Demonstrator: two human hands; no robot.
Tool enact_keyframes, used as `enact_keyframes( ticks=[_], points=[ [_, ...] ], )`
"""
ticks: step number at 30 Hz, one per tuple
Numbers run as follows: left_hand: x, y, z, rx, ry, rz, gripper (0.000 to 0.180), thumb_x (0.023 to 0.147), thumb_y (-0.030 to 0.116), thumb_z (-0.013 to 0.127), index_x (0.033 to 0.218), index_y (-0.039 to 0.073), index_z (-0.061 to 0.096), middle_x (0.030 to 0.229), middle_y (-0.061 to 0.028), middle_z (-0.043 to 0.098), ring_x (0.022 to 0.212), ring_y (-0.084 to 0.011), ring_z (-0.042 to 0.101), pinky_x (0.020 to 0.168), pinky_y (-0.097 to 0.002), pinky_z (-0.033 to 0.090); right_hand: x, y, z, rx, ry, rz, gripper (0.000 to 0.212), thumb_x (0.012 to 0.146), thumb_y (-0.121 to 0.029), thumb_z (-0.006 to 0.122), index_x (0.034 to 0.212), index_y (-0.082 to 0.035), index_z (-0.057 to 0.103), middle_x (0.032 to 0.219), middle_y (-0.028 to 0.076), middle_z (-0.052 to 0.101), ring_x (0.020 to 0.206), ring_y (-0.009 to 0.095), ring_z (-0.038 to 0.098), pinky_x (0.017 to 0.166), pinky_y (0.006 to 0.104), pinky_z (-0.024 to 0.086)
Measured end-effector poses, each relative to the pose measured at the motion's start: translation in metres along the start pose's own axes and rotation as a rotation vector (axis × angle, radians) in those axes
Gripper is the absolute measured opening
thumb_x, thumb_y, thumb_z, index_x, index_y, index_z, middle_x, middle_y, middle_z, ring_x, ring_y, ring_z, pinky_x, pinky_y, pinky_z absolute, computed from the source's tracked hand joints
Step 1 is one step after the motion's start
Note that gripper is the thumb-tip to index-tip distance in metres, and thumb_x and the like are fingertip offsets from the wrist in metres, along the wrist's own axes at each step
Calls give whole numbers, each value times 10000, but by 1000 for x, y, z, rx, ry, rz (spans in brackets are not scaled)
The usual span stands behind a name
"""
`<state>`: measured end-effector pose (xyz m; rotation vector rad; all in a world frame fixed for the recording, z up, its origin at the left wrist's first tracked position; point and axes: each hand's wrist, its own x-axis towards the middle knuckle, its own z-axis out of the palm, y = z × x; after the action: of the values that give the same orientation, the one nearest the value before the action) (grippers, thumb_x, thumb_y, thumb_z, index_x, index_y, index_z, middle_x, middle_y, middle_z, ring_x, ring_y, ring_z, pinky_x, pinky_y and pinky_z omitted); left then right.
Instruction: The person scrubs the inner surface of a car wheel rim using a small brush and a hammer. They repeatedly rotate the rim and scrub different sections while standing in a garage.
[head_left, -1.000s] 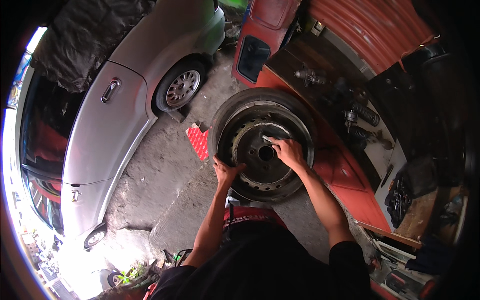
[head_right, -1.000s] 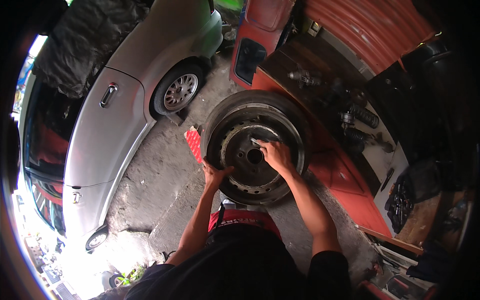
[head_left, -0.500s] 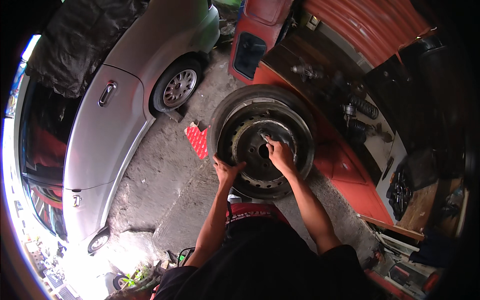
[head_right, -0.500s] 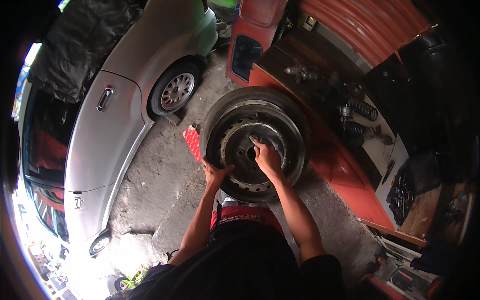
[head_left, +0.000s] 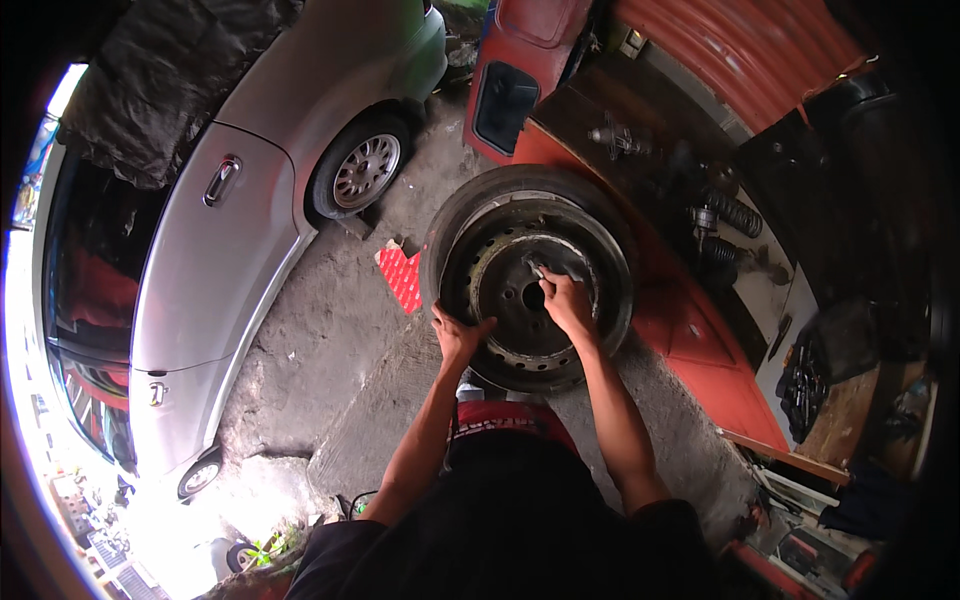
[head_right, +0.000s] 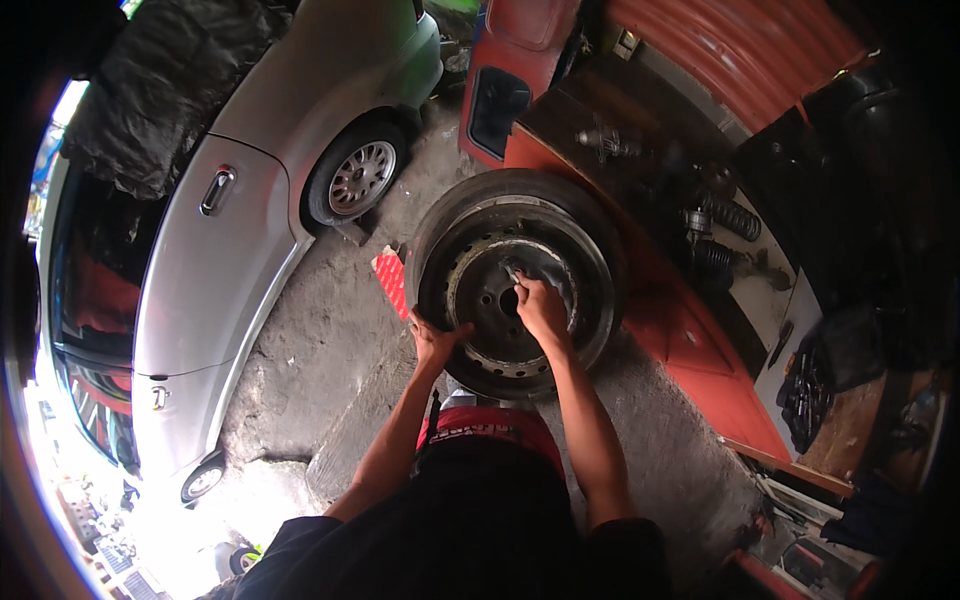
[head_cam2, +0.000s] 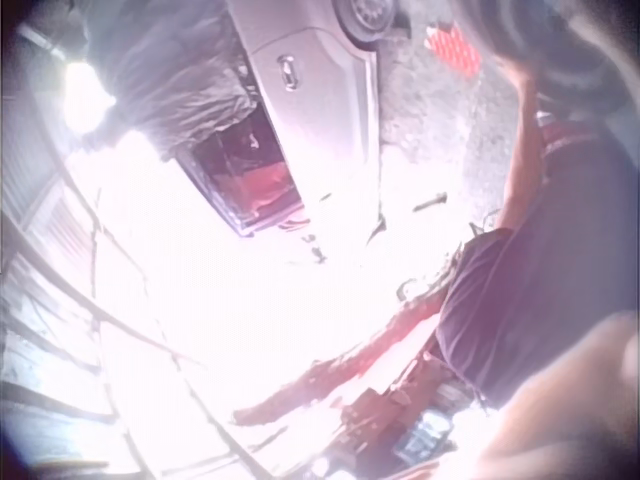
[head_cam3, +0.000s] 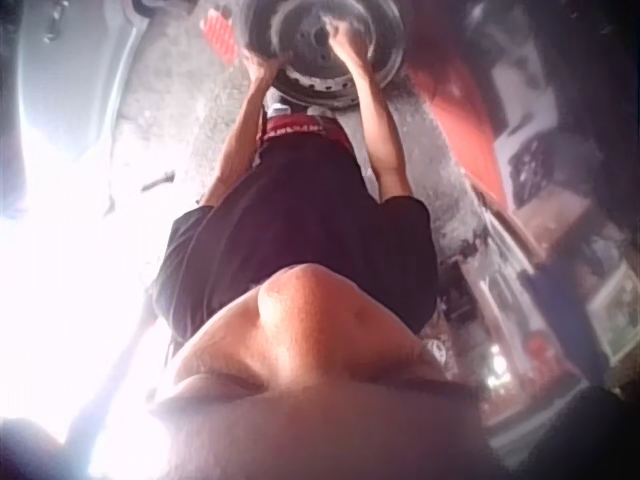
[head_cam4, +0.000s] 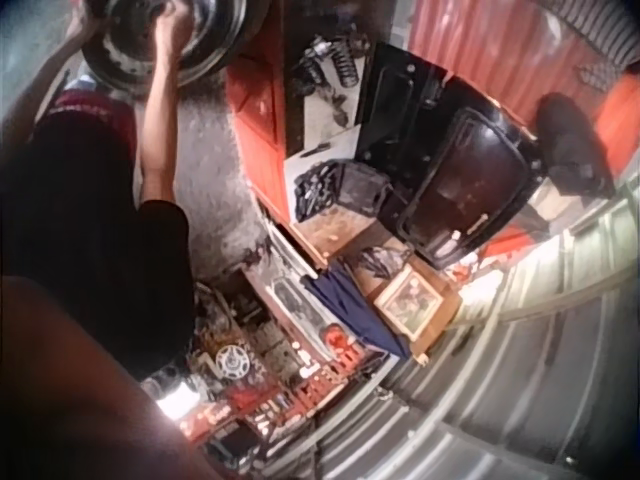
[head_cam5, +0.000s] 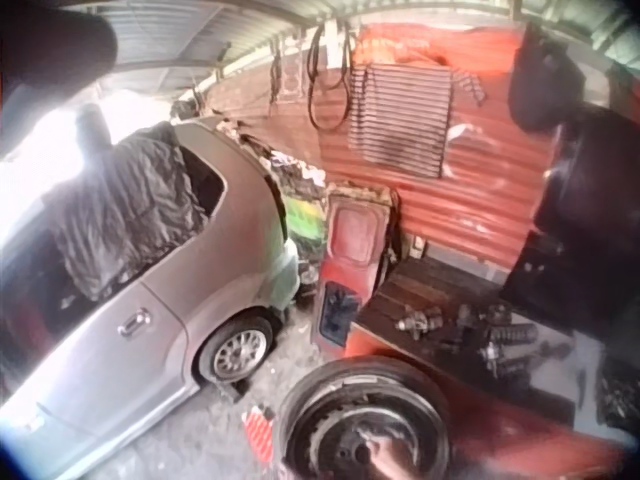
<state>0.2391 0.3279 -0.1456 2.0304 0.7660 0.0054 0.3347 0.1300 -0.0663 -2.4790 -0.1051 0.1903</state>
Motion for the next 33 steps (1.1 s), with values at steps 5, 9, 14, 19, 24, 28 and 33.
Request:
enact_keyframes(
  ticks=[5, 9, 14, 19, 24, 28, 33],
  points=[
    [0, 1, -4, -56, 0, -45, 1299, 531, 395, 963, 1490, 4, 178, 1398, -262, 412, 1283, -478, 407, 1081, -517, 391, -34, 26, -19, 56, 122, 30, 291, 971, -232, 591, 1214, -111, 693, 1018, 198, 699, 926, 394, 672, 761, 467, 540],
    [-6, 4, -1, -52, -3, -57, 1283, 542, 394, 958, 1494, 4, 191, 1404, -250, 409, 1290, -470, 393, 1089, -509, 383, -95, 47, -40, -38, 91, 138, 302, 966, -218, 603, 1238, -115, 682, 1000, 215, 700, 954, 395, 671, 797, 463, 529],
    [0, -1, -2, -6, -3, 5, 1272, 551, 404, 953, 1489, -6, 200, 1409, -244, 403, 1294, -461, 393, 1091, -505, 382, -64, 20, -33, -54, 98, 209, 295, 971, -224, 590, 1238, -136, 681, 933, 219, 691, 873, 413, 669, 725, 486, 540],
    [-2, 7, -2, 18, -11, 34, 1277, 549, 415, 954, 1485, -16, 199, 1411, -246, 395, 1297, -452, 391, 1091, -500, 381, -12, 13, -2, -24, 150, -26, 293, 972, -243, 591, 1228, -139, 689, 901, 203, 697, 844, 409, 672, 716, 491, 541],
    [-4, 7, -15, -67, -39, -56, 1303, 543, 422, 955, 1496, -18, 184, 1426, -261, 386, 1316, -453, 378, 1103, -493, 372, -65, 38, -30, -45, 113, 88, 302, 973, -255, 592, 1247, -166, 686, 946, 184, 713, 873, 404, 681, 740, 486, 550],
    [-5, 6, -11, -60, -35, -17, 1307, 550, 433, 951, 1502, -22, 180, 1443, -265, 377, 1333, -458, 368, 1114, -486, 366, -95, 40, -29, -155, 143, 121, 317, 972, -261, 590, 1273, -198, 666, 918, 191, 711, 862, 403, 683, 733, 485, 554],
    [0, 5, -3, 6, -24, 17, 1313, 551, 437, 952, 1509, -6, 172, 1438, -301, 356, 1334, -467, 368, 1111, -500, 370, -15, 10, -23, -181, 128, -29, 316, 963, -244, 596, 1269, -200, 661, 812, 174, 700, 771, 401, 677, 673, 499, 542]
  ],
)
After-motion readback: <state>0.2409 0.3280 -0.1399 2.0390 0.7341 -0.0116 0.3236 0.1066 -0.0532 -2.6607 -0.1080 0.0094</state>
